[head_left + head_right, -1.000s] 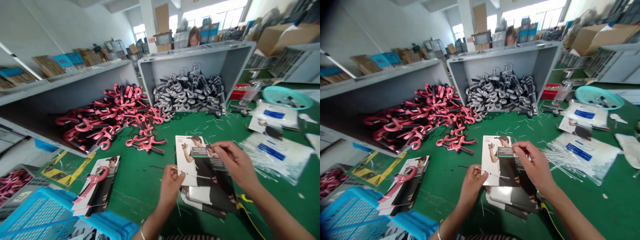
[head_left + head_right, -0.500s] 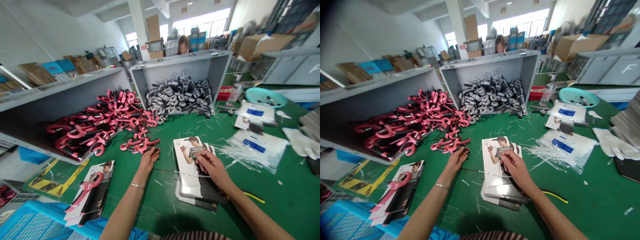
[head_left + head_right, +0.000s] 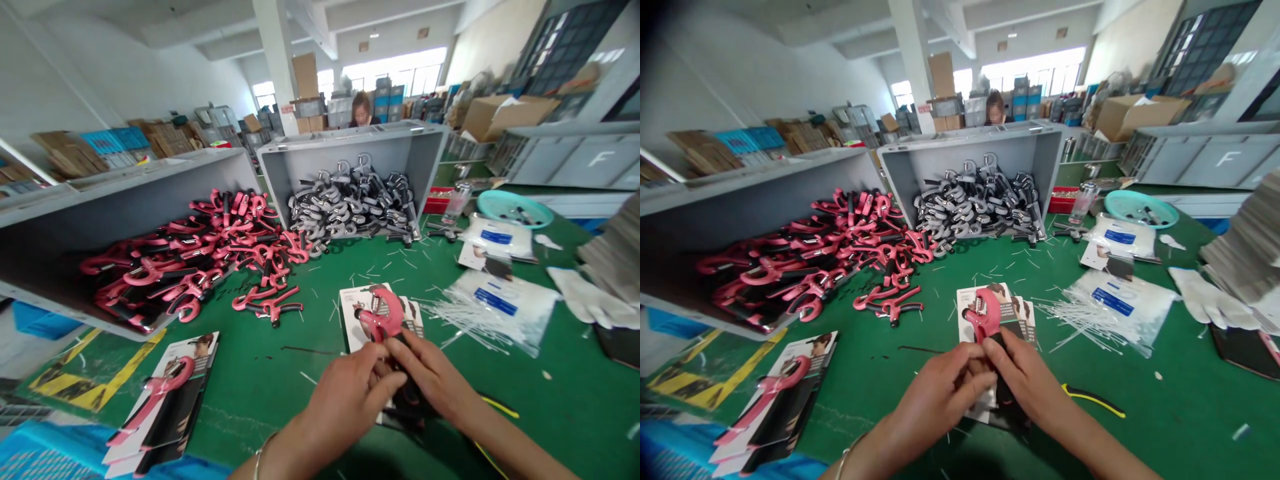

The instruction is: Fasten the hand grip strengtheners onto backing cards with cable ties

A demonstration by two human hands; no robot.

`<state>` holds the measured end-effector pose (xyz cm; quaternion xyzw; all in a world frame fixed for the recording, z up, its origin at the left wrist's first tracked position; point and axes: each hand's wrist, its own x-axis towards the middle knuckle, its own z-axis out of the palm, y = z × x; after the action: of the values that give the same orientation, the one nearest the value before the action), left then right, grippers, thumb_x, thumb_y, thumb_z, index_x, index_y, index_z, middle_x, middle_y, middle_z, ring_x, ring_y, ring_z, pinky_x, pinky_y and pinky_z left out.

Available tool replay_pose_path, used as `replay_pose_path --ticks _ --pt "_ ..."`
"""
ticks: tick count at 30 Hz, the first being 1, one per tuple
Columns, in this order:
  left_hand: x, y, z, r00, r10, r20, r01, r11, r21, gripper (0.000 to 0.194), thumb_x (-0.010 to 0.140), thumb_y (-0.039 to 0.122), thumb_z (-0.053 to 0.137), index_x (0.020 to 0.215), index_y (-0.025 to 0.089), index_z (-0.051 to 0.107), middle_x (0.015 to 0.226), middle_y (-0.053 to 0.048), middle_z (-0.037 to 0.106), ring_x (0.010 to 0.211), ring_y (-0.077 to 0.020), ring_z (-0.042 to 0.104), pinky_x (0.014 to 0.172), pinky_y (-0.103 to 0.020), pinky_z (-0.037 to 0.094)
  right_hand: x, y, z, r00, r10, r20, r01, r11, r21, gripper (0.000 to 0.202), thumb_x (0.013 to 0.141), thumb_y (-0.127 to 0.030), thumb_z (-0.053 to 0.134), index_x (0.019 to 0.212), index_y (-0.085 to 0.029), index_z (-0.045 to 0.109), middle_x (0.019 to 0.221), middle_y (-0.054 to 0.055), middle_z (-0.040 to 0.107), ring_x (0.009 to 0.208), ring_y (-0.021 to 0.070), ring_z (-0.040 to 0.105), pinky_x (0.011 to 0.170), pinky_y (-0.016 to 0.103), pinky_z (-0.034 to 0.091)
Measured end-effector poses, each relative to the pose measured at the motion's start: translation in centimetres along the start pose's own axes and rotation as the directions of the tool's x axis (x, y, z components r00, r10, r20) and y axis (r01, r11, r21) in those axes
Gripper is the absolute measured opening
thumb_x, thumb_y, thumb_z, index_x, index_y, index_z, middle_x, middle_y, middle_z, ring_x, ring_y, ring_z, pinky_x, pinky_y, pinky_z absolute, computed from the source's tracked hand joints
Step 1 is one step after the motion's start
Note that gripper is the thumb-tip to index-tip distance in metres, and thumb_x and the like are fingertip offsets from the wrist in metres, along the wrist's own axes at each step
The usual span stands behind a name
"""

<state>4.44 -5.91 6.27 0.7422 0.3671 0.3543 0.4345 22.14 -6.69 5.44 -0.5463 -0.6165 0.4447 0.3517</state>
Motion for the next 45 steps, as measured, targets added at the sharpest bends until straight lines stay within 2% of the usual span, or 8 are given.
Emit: replay_pose_path --ticks 5,11,17,22,26,33,38,45 --pt "3.3 -2.4 -3.6 0.971 0.187 -0.149 -0.138 0.947 0.289 0.035 0.089 0.026 0.061 0.124 0.025 0.064 0.128 -0.011 0.062 0.122 -0.0307 0.051 0.107 -0.044 0.033 1.4 0.4 -2.9 0.946 0.138 0.293 -0.241 0.904 0.352 0.053 0.098 -0.062 0.032 0.084 -0.018 0.060 0.058 0.000 0.059 0.041 0.0089 0.040 0.039 0.020 0.029" --pt "7.6 -7.4 -5.3 0.987 0.160 0.031 -0.162 0.945 0.284 0.023 0.091 0.031 0.059 0.109 0.024 0.072 0.099 -0.008 0.071 0.093 -0.0241 0.062 0.088 -0.036 0.045 7.1 1.2 -3.7 0.900 0.150 0.409 -0.341 0.827 0.447 0.049 0.092 -0.060 0.045 0.085 -0.014 0.060 0.054 -0.001 0.055 0.034 0.0030 0.025 0.033 0.015 0.017" --pt "8.6 -7.7 -6.1 0.991 0.134 0.013 -0.134 0.974 0.181 0.026 0.091 0.033 0.058 0.112 0.024 0.071 0.099 -0.007 0.069 0.090 -0.0204 0.062 0.084 -0.031 0.047 9.2 1.1 -4.9 0.830 0.083 0.552 -0.386 0.800 0.460 0.047 0.093 -0.058 0.044 0.087 -0.015 0.060 0.049 -0.008 0.041 0.037 0.0026 0.015 0.035 0.014 0.016" --pt "9.5 -8.0 -6.2 0.990 0.138 -0.009 -0.133 0.966 0.220 0.023 0.089 0.033 0.061 0.107 0.024 0.074 0.091 -0.006 0.068 0.087 -0.0209 0.060 0.080 -0.030 0.045 9.4 1.4 -4.8 0.961 0.193 0.196 -0.237 0.944 0.230 0.046 0.092 -0.061 0.046 0.102 -0.019 0.061 0.057 -0.003 0.055 0.038 0.0069 0.032 0.035 0.018 0.023" --pt "8.2 -8.6 -5.6 0.989 0.096 0.110 -0.118 0.969 0.216 0.023 0.091 0.033 0.059 0.108 0.025 0.073 0.097 -0.006 0.069 0.090 -0.0212 0.061 0.083 -0.030 0.045 7.5 3.0 -3.8 0.996 0.082 0.031 -0.080 0.994 -0.069 0.044 0.092 -0.053 0.051 0.124 -0.024 0.059 0.099 0.006 0.071 0.071 0.0181 0.065 0.058 0.027 0.050" --pt "6.2 -8.6 -4.0 0.985 0.112 0.128 -0.151 0.922 0.358 0.025 0.094 0.034 0.055 0.112 0.024 0.071 0.102 -0.008 0.069 0.099 -0.0242 0.057 0.092 -0.037 0.040 2.0 3.9 -1.8 0.988 -0.014 -0.157 -0.089 0.774 -0.627 0.044 0.097 -0.046 0.045 0.136 -0.026 0.051 0.110 0.014 0.068 0.099 0.0324 0.064 0.081 0.045 0.051" --pt "9.0 -9.2 -2.9 0.996 0.094 0.003 -0.091 0.947 0.307 0.025 0.093 0.025 0.055 0.113 0.025 0.070 0.112 -0.007 0.067 0.107 -0.0245 0.056 0.097 -0.040 0.037 1.7 4.5 -0.9 0.974 -0.226 -0.017 0.173 0.791 -0.587 0.015 0.095 -0.028 0.055 0.106 -0.027 0.065 0.107 0.008 0.060 0.101 0.0247 0.057 0.089 0.039 0.049" --pt "7.9 -8.3 0.3 0.988 0.153 -0.006 -0.148 0.964 0.223 0.010 0.089 0.025 0.062 0.088 0.025 0.072 0.087 -0.003 0.072 0.091 -0.0232 0.058 0.088 -0.038 0.038 3.6 5.4 -0.4 0.969 -0.226 -0.105 0.166 0.900 -0.404 0.011 0.095 -0.027 0.058 0.092 -0.025 0.068 0.099 0.005 0.060 0.099 0.0215 0.056 0.091 0.037 0.046"
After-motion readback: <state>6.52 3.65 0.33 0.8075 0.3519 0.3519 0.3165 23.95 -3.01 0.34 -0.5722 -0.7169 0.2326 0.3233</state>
